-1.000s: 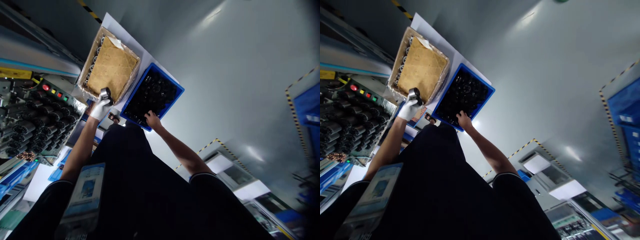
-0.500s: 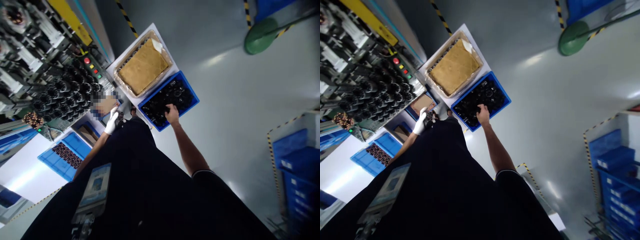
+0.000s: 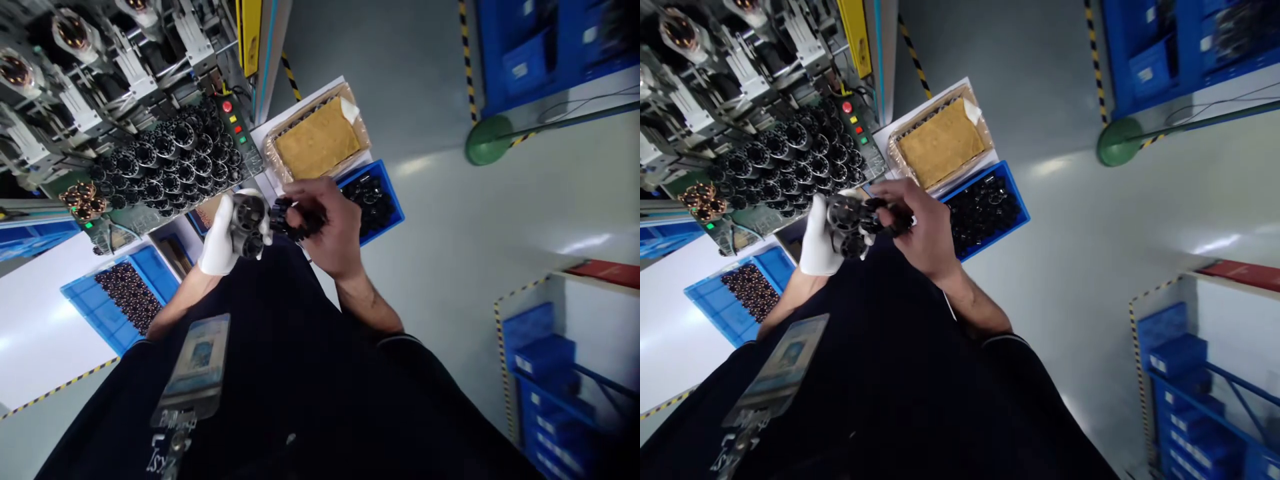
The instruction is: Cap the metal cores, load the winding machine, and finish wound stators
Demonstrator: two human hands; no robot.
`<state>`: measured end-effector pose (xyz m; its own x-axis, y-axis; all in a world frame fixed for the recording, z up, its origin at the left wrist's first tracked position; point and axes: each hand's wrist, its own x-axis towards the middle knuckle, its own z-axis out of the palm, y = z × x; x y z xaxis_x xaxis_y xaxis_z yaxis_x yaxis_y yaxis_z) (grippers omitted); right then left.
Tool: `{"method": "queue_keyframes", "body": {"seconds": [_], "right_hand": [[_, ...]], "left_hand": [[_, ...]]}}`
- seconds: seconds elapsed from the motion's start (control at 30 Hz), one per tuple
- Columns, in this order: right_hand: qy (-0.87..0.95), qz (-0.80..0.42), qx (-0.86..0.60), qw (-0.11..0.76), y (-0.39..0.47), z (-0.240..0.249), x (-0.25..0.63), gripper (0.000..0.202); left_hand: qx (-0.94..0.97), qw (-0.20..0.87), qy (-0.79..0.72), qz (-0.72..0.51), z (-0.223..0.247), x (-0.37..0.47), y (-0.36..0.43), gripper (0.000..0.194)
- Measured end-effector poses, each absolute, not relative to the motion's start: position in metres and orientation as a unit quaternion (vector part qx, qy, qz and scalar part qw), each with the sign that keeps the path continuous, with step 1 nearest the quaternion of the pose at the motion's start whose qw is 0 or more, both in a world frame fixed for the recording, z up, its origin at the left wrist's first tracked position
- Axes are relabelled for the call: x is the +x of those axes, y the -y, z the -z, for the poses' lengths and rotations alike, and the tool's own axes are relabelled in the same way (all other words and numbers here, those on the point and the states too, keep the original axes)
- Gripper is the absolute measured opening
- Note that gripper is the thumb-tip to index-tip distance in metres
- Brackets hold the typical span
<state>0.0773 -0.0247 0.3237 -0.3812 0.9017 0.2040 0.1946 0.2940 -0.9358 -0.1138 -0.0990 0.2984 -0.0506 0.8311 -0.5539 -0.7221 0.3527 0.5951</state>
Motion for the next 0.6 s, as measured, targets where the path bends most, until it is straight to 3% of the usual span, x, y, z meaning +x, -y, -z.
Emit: {"method": "queue_keyframes", "body": {"seconds": [0.17,0.23,0.37,0.6], "right_hand": [[0.718,-0.496,-0.32,0.369,0.022,-0.361,0.047,0.015],[0.731,-0.5,-0.29,0.363,0.021,-0.361,0.044,0.019],[0.735,-0.517,-0.259,0.353,0.024,-0.354,0.042,0.046],[0.726,-0.491,-0.257,0.407,0.035,-0.346,0.035,0.042]], "left_hand": [[0.126,0.604,-0.483,-0.621,-0.339,-0.115,0.103,0.06],[0.174,0.551,-0.502,-0.644,-0.342,-0.118,0.104,0.056],[0.248,0.48,-0.534,-0.65,-0.336,-0.127,0.111,0.051],[0.29,0.459,-0.557,-0.629,-0.336,-0.131,0.123,0.049]]}}
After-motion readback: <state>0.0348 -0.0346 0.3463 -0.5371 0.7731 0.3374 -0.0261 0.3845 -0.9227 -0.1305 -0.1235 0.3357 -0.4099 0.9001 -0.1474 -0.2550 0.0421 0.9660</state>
